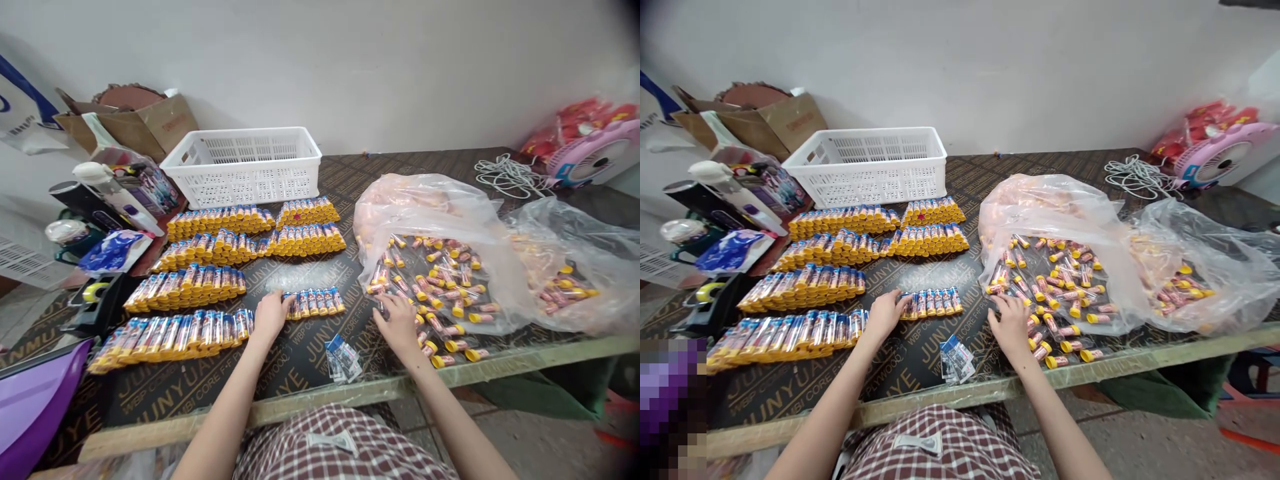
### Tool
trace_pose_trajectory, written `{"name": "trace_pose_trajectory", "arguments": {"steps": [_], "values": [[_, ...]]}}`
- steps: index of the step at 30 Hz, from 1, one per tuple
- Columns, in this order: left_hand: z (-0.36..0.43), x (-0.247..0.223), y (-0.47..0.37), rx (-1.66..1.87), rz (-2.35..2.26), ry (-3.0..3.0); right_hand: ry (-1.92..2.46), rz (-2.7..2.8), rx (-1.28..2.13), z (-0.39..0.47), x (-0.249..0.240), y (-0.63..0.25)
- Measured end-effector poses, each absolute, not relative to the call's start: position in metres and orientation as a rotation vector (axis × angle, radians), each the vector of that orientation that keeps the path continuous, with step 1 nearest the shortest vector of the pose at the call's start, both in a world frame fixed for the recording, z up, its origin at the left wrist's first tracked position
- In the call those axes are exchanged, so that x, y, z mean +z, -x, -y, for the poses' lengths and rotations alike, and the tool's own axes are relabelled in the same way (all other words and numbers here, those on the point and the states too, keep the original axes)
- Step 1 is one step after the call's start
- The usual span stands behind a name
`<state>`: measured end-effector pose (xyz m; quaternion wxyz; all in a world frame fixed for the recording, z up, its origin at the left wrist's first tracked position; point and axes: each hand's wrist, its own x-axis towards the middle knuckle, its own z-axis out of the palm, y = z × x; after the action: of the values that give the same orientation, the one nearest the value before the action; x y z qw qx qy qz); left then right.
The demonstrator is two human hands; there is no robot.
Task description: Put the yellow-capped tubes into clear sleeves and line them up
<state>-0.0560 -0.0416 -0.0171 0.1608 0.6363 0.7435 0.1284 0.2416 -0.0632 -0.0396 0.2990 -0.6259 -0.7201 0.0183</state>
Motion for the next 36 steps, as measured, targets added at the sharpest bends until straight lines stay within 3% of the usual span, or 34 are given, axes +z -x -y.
{"name": "trace_pose_trajectory", "arguments": {"steps": [5, 9, 20, 29, 36], "values": [[0.081, -0.018, 0.012, 0.522, -1.933, -1.908, 1.756, 2.198, -0.241, 0.032, -0.028, -0.252], [0.106, -0.038, -0.017, 0.482, -1.658, -1.815, 1.599, 2.455, -0.197, 0.01, -0.027, -0.245], [0.106, -0.045, -0.016, 0.493, -1.638, -1.77, 1.606, 2.409, -0.186, 0.007, -0.016, -0.246], [0.105, -0.048, -0.009, 0.569, -1.561, -1.728, 1.375, 1.855, 0.691, 0.065, -0.001, -0.225], [0.107, -0.047, -0.015, 0.558, -1.553, -1.776, 1.368, 1.81, 0.804, 0.09, -0.018, -0.208]]}}
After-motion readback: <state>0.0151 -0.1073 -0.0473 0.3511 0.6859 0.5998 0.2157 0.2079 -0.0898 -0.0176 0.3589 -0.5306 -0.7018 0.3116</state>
